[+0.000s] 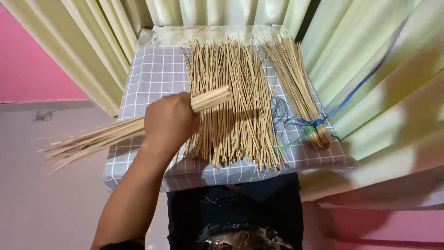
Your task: Gathering long wooden sticks into bundles and securing them with blue plastic string.
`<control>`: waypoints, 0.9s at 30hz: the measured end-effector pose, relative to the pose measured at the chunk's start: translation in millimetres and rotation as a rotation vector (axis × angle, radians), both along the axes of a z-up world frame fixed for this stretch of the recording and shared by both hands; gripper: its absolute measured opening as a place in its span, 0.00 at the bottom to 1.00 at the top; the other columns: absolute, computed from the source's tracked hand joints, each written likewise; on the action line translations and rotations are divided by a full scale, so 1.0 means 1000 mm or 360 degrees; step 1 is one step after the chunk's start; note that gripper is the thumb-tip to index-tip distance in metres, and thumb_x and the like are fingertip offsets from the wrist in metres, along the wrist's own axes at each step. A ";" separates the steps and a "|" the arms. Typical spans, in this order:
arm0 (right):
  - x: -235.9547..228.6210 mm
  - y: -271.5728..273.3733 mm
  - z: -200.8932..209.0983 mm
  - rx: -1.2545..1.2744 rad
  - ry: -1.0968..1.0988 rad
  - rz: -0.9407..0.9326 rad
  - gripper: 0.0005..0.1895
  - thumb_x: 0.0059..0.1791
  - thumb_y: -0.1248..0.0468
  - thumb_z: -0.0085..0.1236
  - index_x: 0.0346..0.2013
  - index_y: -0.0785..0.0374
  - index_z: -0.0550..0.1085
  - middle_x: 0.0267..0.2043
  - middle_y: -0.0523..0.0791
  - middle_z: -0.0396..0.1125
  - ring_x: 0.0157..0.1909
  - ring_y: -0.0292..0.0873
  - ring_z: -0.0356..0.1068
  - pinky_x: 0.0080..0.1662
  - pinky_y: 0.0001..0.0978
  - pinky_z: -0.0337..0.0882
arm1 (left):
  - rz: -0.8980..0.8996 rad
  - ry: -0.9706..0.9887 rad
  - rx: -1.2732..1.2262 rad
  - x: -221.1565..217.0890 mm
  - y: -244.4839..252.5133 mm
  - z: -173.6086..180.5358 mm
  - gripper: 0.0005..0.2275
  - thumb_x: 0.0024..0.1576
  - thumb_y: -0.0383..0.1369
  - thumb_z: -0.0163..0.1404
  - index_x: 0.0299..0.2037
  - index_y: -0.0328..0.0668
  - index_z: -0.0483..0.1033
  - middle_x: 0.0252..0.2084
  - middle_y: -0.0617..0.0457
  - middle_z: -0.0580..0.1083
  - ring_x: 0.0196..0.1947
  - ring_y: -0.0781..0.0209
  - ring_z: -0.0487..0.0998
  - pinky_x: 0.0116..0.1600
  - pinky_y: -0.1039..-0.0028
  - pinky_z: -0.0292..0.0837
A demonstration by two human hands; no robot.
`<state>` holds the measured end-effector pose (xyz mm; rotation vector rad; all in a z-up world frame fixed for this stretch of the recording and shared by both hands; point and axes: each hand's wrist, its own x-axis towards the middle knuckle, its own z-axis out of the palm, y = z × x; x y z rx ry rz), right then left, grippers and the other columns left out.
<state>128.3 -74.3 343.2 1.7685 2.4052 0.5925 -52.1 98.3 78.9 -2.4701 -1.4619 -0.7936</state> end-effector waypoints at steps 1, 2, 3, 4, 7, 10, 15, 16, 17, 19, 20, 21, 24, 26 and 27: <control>0.004 0.004 -0.012 -0.0091 -0.0041 0.0006 0.07 0.60 0.55 0.49 0.42 0.45 0.74 0.30 0.36 0.71 0.23 0.34 0.68 0.27 0.24 0.74 | -0.0013 -0.0035 -0.0013 0.002 0.004 0.004 0.06 0.50 0.32 0.54 0.26 0.39 0.75 0.21 0.46 0.75 0.17 0.45 0.72 0.26 0.60 0.68; 0.009 0.007 -0.023 -0.0183 -0.0081 0.0012 0.07 0.60 0.54 0.48 0.42 0.44 0.74 0.29 0.35 0.71 0.23 0.33 0.68 0.27 0.23 0.74 | -0.0025 -0.0069 -0.0028 0.004 0.008 0.009 0.06 0.47 0.32 0.54 0.25 0.39 0.74 0.22 0.44 0.75 0.19 0.42 0.73 0.29 0.58 0.69; 0.016 0.013 -0.030 -0.0275 -0.0122 0.0019 0.07 0.60 0.53 0.47 0.42 0.42 0.73 0.29 0.34 0.70 0.22 0.32 0.68 0.27 0.22 0.74 | -0.0018 -0.0075 -0.0022 0.013 0.009 0.017 0.06 0.47 0.32 0.54 0.25 0.39 0.74 0.22 0.44 0.75 0.19 0.42 0.73 0.29 0.58 0.69; 0.022 0.018 -0.041 -0.0369 -0.0159 0.0020 0.07 0.59 0.52 0.46 0.42 0.41 0.73 0.29 0.33 0.70 0.22 0.31 0.68 0.27 0.21 0.75 | -0.0061 -0.0009 -0.0088 0.023 0.010 0.024 0.06 0.55 0.32 0.51 0.28 0.41 0.76 0.21 0.49 0.75 0.16 0.51 0.71 0.23 0.64 0.67; 0.047 0.042 -0.088 -0.0633 -0.0265 0.0022 0.07 0.59 0.50 0.43 0.42 0.36 0.71 0.28 0.30 0.69 0.21 0.29 0.67 0.26 0.18 0.75 | -0.0230 0.0129 -0.0168 0.054 0.002 0.033 0.10 0.64 0.33 0.48 0.31 0.42 0.77 0.19 0.55 0.73 0.12 0.64 0.69 0.15 0.73 0.65; 0.065 0.072 -0.108 -0.0516 -0.0110 0.0086 0.09 0.55 0.51 0.47 0.46 0.35 0.75 0.36 0.31 0.73 0.28 0.36 0.72 0.33 0.29 0.76 | -0.0453 0.0224 -0.0017 0.065 -0.019 0.035 0.14 0.62 0.44 0.53 0.32 0.42 0.73 0.18 0.55 0.73 0.13 0.61 0.72 0.17 0.71 0.68; 0.102 0.105 -0.137 -0.0372 0.0688 0.0403 0.11 0.48 0.61 0.57 0.42 0.54 0.83 0.31 0.43 0.79 0.27 0.48 0.74 0.34 0.43 0.71 | -0.0689 0.0044 0.0472 0.057 -0.045 0.040 0.41 0.43 0.77 0.36 0.34 0.40 0.66 0.11 0.57 0.67 0.05 0.60 0.65 0.16 0.71 0.64; 0.109 0.110 -0.150 -0.0431 0.0838 0.0439 0.11 0.48 0.61 0.58 0.42 0.55 0.83 0.32 0.43 0.80 0.22 0.43 0.73 0.30 0.34 0.73 | -0.0767 -0.0043 0.0543 0.056 -0.046 0.039 0.40 0.44 0.76 0.33 0.33 0.40 0.66 0.11 0.60 0.64 0.05 0.63 0.62 0.16 0.73 0.61; 0.116 0.115 -0.164 -0.0490 0.0989 0.0474 0.11 0.48 0.62 0.59 0.42 0.56 0.84 0.33 0.43 0.80 0.18 0.37 0.72 0.26 0.25 0.74 | -0.0845 -0.0129 0.0613 0.054 -0.047 0.038 0.39 0.46 0.74 0.30 0.33 0.40 0.66 0.10 0.62 0.61 0.06 0.65 0.59 0.17 0.76 0.58; 0.118 0.112 -0.191 -0.0699 0.1216 0.0213 0.09 0.46 0.65 0.63 0.40 0.54 0.84 0.31 0.42 0.81 0.21 0.37 0.74 0.25 0.25 0.76 | -0.0907 -0.0195 0.0462 0.049 -0.041 0.041 0.31 0.55 0.66 0.22 0.34 0.45 0.64 0.11 0.63 0.60 0.06 0.65 0.58 0.15 0.75 0.56; 0.120 0.110 -0.205 -0.0892 0.1429 -0.0048 0.10 0.44 0.69 0.67 0.38 0.53 0.84 0.29 0.41 0.81 0.23 0.36 0.77 0.24 0.25 0.78 | -0.0963 -0.0261 0.0326 0.046 -0.038 0.043 0.27 0.64 0.57 0.15 0.35 0.49 0.62 0.11 0.64 0.58 0.07 0.65 0.57 0.13 0.75 0.53; 0.113 0.100 -0.218 -0.0892 0.1430 -0.0048 0.10 0.44 0.69 0.67 0.38 0.53 0.84 0.29 0.41 0.81 0.23 0.36 0.77 0.24 0.25 0.78 | -0.0963 -0.0260 0.0325 0.041 -0.037 0.052 0.27 0.64 0.57 0.15 0.35 0.49 0.62 0.11 0.64 0.58 0.07 0.65 0.57 0.13 0.75 0.53; 0.099 0.068 -0.251 -0.1103 0.1285 -0.0497 0.29 0.53 0.44 0.35 0.57 0.50 0.78 0.30 0.44 0.74 0.22 0.39 0.65 0.28 0.32 0.72 | -0.0783 -0.0295 -0.0091 0.031 -0.026 0.076 0.26 0.65 0.47 0.12 0.33 0.47 0.66 0.13 0.61 0.66 0.05 0.60 0.64 0.12 0.72 0.66; 0.096 0.039 -0.273 -0.0683 0.1245 0.0903 0.12 0.54 0.66 0.47 0.32 0.59 0.77 0.12 0.35 0.56 0.10 0.34 0.59 0.19 0.20 0.62 | -0.0416 -0.0189 -0.0372 0.027 -0.010 0.081 0.27 0.66 0.48 0.14 0.27 0.48 0.66 0.09 0.63 0.57 0.05 0.61 0.60 0.10 0.71 0.62; 0.088 0.026 -0.267 -0.0688 0.1246 0.0908 0.12 0.54 0.66 0.47 0.32 0.59 0.77 0.12 0.35 0.56 0.10 0.34 0.59 0.19 0.20 0.62 | -0.0409 -0.0189 -0.0375 0.023 -0.006 0.078 0.27 0.66 0.48 0.14 0.27 0.48 0.66 0.09 0.63 0.57 0.05 0.61 0.60 0.10 0.71 0.62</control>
